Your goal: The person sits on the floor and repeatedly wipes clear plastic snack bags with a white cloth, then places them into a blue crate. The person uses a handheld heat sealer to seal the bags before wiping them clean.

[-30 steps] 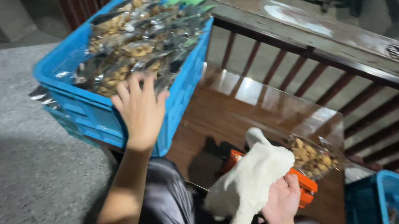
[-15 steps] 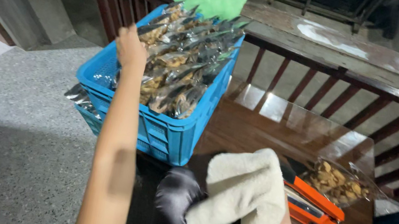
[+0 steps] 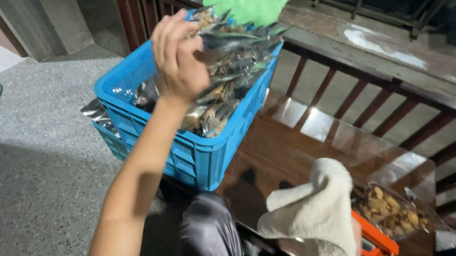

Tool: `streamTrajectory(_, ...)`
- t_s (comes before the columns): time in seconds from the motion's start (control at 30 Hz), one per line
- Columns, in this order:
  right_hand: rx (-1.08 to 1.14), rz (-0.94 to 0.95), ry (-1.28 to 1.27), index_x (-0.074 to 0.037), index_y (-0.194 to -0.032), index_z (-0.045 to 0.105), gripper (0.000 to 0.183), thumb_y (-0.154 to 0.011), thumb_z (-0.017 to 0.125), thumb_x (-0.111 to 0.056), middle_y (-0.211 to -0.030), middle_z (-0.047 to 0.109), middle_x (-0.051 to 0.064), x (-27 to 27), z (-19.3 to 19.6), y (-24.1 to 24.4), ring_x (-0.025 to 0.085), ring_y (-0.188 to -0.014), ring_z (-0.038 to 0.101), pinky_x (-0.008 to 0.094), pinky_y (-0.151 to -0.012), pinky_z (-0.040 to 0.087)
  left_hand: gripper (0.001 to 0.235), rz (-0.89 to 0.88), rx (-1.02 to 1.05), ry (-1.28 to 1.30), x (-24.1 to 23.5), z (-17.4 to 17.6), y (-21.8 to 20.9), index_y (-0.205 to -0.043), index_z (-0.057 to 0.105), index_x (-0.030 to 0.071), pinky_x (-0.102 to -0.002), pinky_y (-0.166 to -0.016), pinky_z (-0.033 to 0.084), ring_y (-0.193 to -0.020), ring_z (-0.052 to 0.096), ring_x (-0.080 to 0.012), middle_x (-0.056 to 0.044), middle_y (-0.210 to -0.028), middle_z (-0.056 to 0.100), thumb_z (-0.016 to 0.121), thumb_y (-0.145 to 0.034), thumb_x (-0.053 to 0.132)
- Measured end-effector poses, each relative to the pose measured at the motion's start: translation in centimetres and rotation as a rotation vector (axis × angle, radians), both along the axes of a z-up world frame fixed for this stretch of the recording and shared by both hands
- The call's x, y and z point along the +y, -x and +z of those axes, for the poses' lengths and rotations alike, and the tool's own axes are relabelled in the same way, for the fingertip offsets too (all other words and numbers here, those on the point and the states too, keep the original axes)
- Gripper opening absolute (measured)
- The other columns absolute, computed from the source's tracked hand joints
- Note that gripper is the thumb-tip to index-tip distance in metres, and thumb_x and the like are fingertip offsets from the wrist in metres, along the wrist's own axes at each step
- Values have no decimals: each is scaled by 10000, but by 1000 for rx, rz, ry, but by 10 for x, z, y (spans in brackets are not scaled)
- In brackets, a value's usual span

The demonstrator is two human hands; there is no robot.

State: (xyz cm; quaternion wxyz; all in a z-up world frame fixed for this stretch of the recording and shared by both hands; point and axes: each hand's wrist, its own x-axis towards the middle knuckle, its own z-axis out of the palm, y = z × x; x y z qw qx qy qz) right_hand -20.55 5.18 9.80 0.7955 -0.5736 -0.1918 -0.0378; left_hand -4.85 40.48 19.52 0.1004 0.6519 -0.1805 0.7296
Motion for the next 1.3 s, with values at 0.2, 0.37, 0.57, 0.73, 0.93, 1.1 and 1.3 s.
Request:
streamTrajectory(0.2,139,-143,-252,41,-1297,634,424,-879,696,11,-1157,734,151,-65,-43,1,254,-1017,721,401,-909,573,244,-726,303,258,-121,-29,104,-1153,420,-21,-396,-902,600,-1040,704,-323,-265,-1211,624,502,-970,-158)
streamTrajectory(0.37,-31,-380,-157,10,-1291,641,475,-829,749,38,-1214,716,116,-89,-51,44,214,-1077,703,365,-959,566,42,-1078,866,704,-206,-84,168,-1094,521,8,-328,-897,563,-987,692,-186,-170,-1125,726,484,-1080,21)
streamTrajectory(0.57,37,-603,550,-20,-1256,655,524,-753,803,-20,-1174,589,42,-120,-67,89,163,-1039,580,326,-812,540,161,-1451,1279,896,-272,-167,201,-1139,504,17,-305,-872,501,-965,593,-125,-108,-1063,659,519,-1134,177)
streamTrajectory(0.73,150,-513,606,17,-1104,709,260,-856,675,-55,-1063,702,68,-154,-91,118,155,-1008,634,260,-860,481,198,-1590,1431,894,-304,-187,208,-1182,575,13,-282,-897,478,-986,585,-116,-61,-1055,655,565,-1097,192)
streamTrajectory(0.93,1,-715,553,27,-1120,704,256,-869,667,-10,-1107,654,95,-172,-141,143,177,-1034,601,287,-869,478,241,-1251,1559,572,-311,-169,212,-920,687,-6,-286,-717,514,-769,611,-95,-49,-776,707,739,-967,224)
streamTrajectory(1.1,11,-896,292,13,-1254,652,391,-877,605,-79,-1310,630,118,-170,-108,163,217,-1177,600,353,-1048,471,181,-1283,1704,620,-315,-156,214,-970,701,4,-252,-707,528,-771,631,-70,-33,-814,752,725,-929,178)
streamTrajectory(1.3,-343,-712,1296,-9,-1056,658,473,-702,781,-298,-1395,511,171,-134,-41,150,445,-1343,303,625,-1156,232,194,-1451,1731,520,-313,-153,218,-1099,607,13,-256,-753,554,-855,661,-83,-58,-916,735,651,-937,112)
